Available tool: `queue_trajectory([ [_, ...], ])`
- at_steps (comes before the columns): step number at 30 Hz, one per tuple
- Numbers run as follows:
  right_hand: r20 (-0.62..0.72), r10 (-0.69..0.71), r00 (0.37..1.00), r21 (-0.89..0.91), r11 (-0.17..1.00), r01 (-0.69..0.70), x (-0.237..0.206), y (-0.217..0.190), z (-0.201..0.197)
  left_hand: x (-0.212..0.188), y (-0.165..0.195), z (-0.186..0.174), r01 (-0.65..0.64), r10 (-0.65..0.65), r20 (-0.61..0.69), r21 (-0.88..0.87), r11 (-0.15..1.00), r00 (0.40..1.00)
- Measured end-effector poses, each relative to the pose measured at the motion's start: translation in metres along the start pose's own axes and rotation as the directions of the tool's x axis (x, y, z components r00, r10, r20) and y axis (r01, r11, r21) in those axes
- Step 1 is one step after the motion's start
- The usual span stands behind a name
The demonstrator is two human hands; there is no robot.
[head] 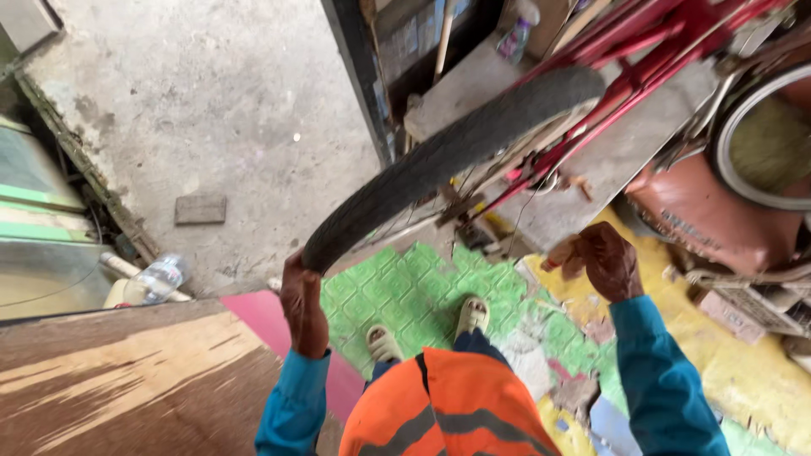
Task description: The person sits on the floor beside a bicycle with a wheel raised, using a small spoke wrench to turn spoke nipples around the rim. They then take a cloth and wipe along the rim and tire, rotating the wheel as they clean.
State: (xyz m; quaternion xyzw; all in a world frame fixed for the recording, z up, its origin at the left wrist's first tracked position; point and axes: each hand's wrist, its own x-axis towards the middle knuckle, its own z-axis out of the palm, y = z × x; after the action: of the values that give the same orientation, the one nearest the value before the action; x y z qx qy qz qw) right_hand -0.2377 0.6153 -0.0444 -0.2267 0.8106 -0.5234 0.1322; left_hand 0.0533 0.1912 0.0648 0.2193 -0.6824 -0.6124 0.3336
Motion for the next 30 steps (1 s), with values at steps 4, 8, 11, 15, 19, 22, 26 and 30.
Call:
queue_trajectory([
  [4, 0.002, 0.102, 0.995, 0.557, 0.826, -0.085, -0.035, -0.036, 0.094, 0.005, 0.003, -0.004, -0.001, -0.003, 0.046, 0.082, 0.997, 0.999],
  [8, 0.053, 0.257, 0.965, 0.893, 0.420, -0.161, -0.042, -0.090, 0.204, 0.003, -0.002, -0.010, 0.085, -0.088, 0.053, 0.066, 0.994, 0.995],
  [11, 0.216, 0.196, 0.956, 0.943, 0.213, -0.257, -0.041, -0.144, 0.244, 0.002, -0.006, -0.013, 0.057, -0.062, 0.088, 0.053, 0.997, 0.994],
  [15, 0.280, 0.249, 0.927, 0.922, 0.200, -0.332, -0.026, -0.204, 0.258, 0.002, -0.008, -0.018, 0.080, -0.087, 0.154, 0.053, 0.995, 0.984],
  [19, 0.189, 0.262, 0.947, 0.884, 0.374, -0.280, -0.011, -0.234, 0.281, 0.004, -0.011, -0.017, 0.067, -0.066, 0.170, 0.000, 0.998, 0.983],
  [22, 0.022, 0.165, 0.986, 0.814, 0.570, -0.114, -0.003, -0.246, 0.301, 0.004, -0.014, -0.014, 0.069, -0.070, 0.115, 0.014, 0.998, 0.991],
  [26, -0.152, -0.298, 0.943, 0.280, 0.901, 0.330, -0.004, -0.261, 0.304, 0.002, -0.013, -0.013, 0.076, -0.078, 0.117, 0.020, 0.997, 0.990],
  [30, -0.106, -0.590, 0.800, -0.026, 0.806, 0.591, 0.000, -0.272, 0.285, 0.000, -0.009, -0.011, 0.071, -0.072, 0.110, 0.021, 0.997, 0.991],
])
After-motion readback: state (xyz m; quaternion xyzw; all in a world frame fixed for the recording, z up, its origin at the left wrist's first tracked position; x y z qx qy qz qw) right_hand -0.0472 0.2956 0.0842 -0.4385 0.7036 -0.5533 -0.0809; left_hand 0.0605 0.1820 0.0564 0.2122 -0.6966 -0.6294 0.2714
